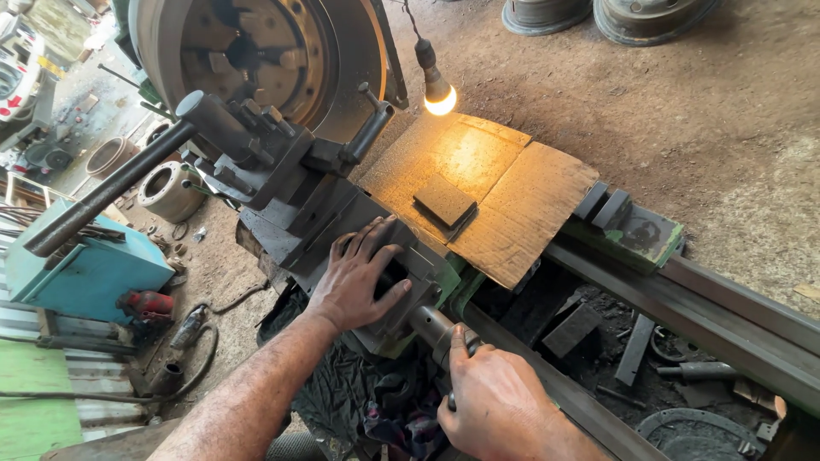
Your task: Operate a lathe to machine a large metal cylindrical component, adjusting the tool bit and carriage.
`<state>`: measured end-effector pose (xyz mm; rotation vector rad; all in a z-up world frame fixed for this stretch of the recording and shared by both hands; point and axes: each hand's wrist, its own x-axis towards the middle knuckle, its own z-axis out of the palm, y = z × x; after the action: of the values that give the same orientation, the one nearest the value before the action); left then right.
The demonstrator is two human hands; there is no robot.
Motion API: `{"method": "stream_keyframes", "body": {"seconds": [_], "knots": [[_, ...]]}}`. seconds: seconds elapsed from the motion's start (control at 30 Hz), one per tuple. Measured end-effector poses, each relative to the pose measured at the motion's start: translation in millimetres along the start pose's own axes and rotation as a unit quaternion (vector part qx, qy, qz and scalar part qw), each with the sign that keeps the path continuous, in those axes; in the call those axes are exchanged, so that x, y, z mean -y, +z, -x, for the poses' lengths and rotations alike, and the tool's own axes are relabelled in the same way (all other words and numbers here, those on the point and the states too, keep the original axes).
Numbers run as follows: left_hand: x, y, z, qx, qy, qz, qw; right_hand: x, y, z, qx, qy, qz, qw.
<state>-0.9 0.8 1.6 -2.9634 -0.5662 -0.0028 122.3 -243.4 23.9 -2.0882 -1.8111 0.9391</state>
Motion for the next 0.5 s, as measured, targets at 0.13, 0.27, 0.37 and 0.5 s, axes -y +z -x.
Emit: {"method": "stream_keyframes", "body": {"seconds": [0.13, 0.27, 0.37, 0.5], "knots": [[-0.6, 1.1, 1.0, -0.003, 0.004, -0.001, 1.000, -1.2, 3.6, 1.0, -0.008, 0.000, 0.002, 1.000], [-1.4, -1.4, 0.7, -0.001, -0.001, 0.001, 1.000, -0.1, 3.2, -0.1, -0.015, -0.002, 0.011, 1.000], [-2.0, -2.7, 1.3, 0.004, -0.005, 0.001, 1.000, 2.7, 0.9, -0.5, -0.001, 0.004, 0.020, 1.000], [-1.5, -2.0, 1.1, 0.005, -0.007, 0.006, 1.000, 4.3, -0.2, -1.5, 0.008, 0.006, 0.031, 0.999]]}}
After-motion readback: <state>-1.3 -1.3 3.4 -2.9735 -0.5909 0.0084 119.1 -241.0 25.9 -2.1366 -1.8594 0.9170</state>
